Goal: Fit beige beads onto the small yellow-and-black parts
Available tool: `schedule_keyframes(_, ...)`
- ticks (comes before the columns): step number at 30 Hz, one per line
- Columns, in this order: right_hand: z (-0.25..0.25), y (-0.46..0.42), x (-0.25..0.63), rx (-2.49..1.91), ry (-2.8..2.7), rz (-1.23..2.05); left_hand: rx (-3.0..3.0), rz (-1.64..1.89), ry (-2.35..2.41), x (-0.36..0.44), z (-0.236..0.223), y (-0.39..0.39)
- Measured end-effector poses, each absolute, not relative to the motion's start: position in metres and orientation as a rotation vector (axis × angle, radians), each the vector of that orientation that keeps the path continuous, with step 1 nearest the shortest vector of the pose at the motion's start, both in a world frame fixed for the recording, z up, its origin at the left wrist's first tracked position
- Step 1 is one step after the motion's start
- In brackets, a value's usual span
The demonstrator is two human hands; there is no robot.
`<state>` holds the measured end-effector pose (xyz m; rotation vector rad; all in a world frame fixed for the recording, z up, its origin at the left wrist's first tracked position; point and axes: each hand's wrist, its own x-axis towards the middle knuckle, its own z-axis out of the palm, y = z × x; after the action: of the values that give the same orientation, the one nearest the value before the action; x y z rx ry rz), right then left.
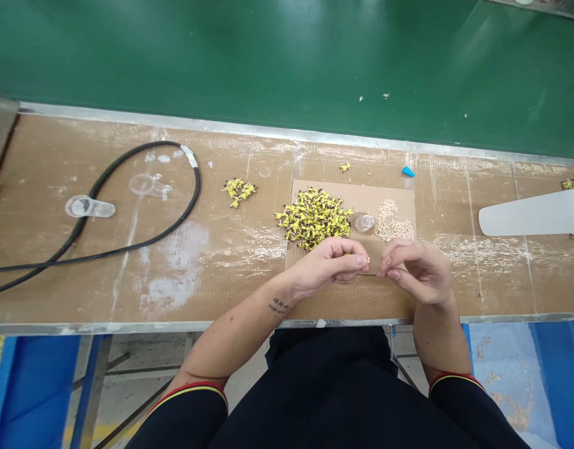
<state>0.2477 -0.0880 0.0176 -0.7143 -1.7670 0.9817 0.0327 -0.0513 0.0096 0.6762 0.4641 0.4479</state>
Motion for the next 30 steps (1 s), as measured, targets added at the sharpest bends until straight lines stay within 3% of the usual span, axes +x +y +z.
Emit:
schedule_keyframes(15, 0.014, -0.087, 0.226, -0.744, -1.763, 0.584, 0.979, 0.470, 0.515, 0.032, 0.008, -0.050)
schedule_keyframes(30, 0.012, -0.096, 0.220, -0.834, -1.801, 0.352, 1.853, 1.147, 0.529, 0.038, 0.006, -0.064)
